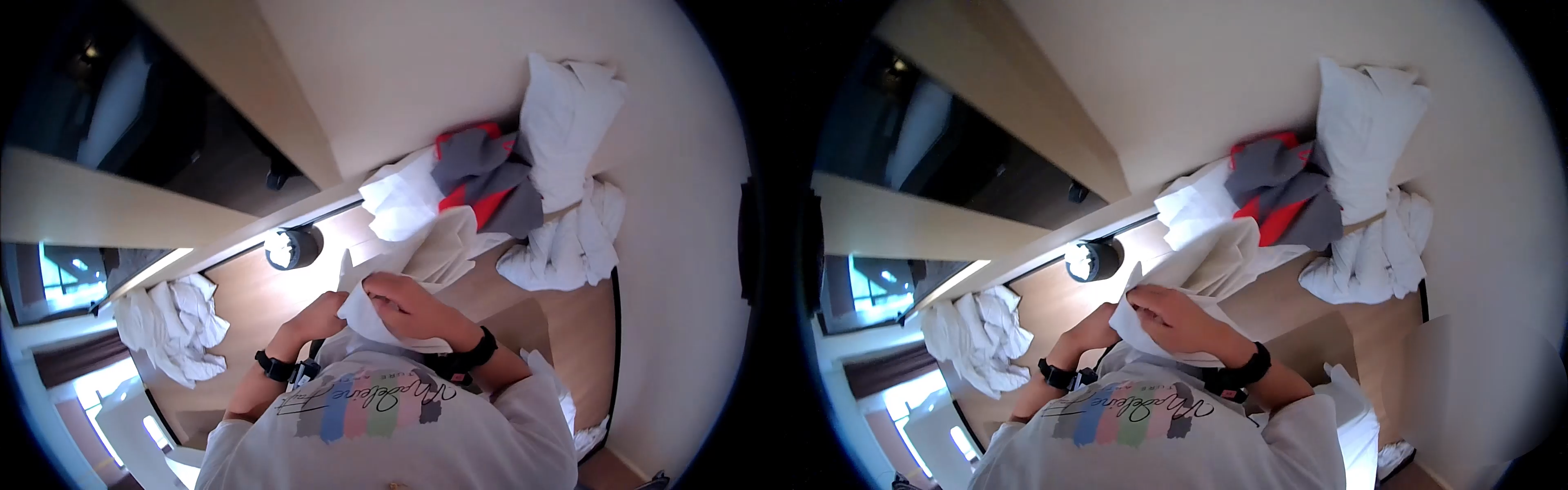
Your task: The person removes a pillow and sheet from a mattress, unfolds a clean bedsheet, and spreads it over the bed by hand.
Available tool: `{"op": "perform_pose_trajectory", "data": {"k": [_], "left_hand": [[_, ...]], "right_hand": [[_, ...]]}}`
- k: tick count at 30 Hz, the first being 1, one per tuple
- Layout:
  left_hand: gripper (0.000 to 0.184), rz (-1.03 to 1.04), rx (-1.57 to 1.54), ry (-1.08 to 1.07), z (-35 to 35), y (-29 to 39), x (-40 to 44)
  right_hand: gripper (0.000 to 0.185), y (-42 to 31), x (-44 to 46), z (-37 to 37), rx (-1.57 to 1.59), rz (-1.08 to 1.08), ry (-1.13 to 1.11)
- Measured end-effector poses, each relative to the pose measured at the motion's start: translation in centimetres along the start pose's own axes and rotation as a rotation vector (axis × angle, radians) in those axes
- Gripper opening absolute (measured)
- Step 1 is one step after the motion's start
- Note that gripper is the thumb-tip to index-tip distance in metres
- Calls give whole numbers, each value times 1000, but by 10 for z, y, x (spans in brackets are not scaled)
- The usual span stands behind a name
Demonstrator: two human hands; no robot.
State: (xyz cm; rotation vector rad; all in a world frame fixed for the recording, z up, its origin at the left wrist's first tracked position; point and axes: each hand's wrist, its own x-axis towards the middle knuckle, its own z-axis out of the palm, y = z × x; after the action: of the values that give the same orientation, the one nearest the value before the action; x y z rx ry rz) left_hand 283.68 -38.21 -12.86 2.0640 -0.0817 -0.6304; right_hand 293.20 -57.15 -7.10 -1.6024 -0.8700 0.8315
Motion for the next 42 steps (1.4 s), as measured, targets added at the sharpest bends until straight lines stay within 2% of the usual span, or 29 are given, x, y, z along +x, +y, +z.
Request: {"op": "perform_pose_trajectory", "data": {"k": [2,3,4,6,7,9,10,12,13,14,15,16,18,19,21,22,24,26,28,30,32,35,39,41,42], "left_hand": [[23,-15,45,35,-4,-11,-34],[21,-18,25,80,-3,-17,-51],[19,-21,5,127,0,-25,-73],[18,-40,27,191,15,-42,-107],[18,-48,60,232,24,-54,-127],[17,-81,80,314,41,-76,-172],[17,-131,35,375,51,-88,-199],[18,-212,-23,494,67,-103,-253],[18,-225,-100,695,75,-110,-284],[19,-240,-172,898,84,-116,-315],[38,-266,-178,962,99,-139,-350],[38,-298,-184,1018,109,-134,-377],[60,43,-863,1374,126,-111,-413],[60,32,-866,1451,140,-113,-433],[70,-27,-758,1209,168,-121,-472],[70,-39,-766,1279,176,-118,-488],[59,-134,-985,1327,191,-111,-518],[56,-102,-1003,1440,218,-123,-552],[53,-144,-1347,1315,230,-119,-586],[50,-73,-1450,1487,254,-134,-600],[47,-265,-1371,1590,264,-140,-625],[42,-316,-1333,1843,292,-188,-643],[41,-459,-1380,2069,302,-233,-714],[42,-520,-1447,2308,292,-245,-770],[42,-522,-1424,2356,298,-261,-795]], "right_hand": [[23,8,7,20,-199,-236,83],[37,12,6,22,-210,-108,-96],[37,19,6,39,-208,-116,-124],[30,39,4,65,-553,-218,-95],[30,44,4,79,-555,-233,-128],[17,46,7,113,-835,-9,-332],[17,45,11,136,-844,-40,-373],[14,37,21,183,-598,-52,-449],[18,28,22,211,-512,-192,-482],[18,14,24,242,-512,-227,-537],[18,-3,25,276,-400,-225,-578],[18,-20,24,312,-289,-219,-619],[19,-45,22,382,-262,-197,-740],[19,-54,20,415,-282,-276,-840],[20,-72,9,476,-315,-459,-1020],[20,-78,3,502,-319,-486,-1085],[20,-84,-9,544,-412,-541,-1211],[21,-94,-16,580,-439,-605,-1293],[20,-108,-17,607,-538,-609,-1444],[19,-108,-19,640,-569,-651,-1538],[18,-106,-17,676,-592,-704,-1630],[17,-108,-4,736,-553,-775,-1695],[12,-119,16,836,-542,-852,-1684],[7,-123,37,899,-457,-935,-1612],[7,-135,49,929,-439,-972,-1633]]}}
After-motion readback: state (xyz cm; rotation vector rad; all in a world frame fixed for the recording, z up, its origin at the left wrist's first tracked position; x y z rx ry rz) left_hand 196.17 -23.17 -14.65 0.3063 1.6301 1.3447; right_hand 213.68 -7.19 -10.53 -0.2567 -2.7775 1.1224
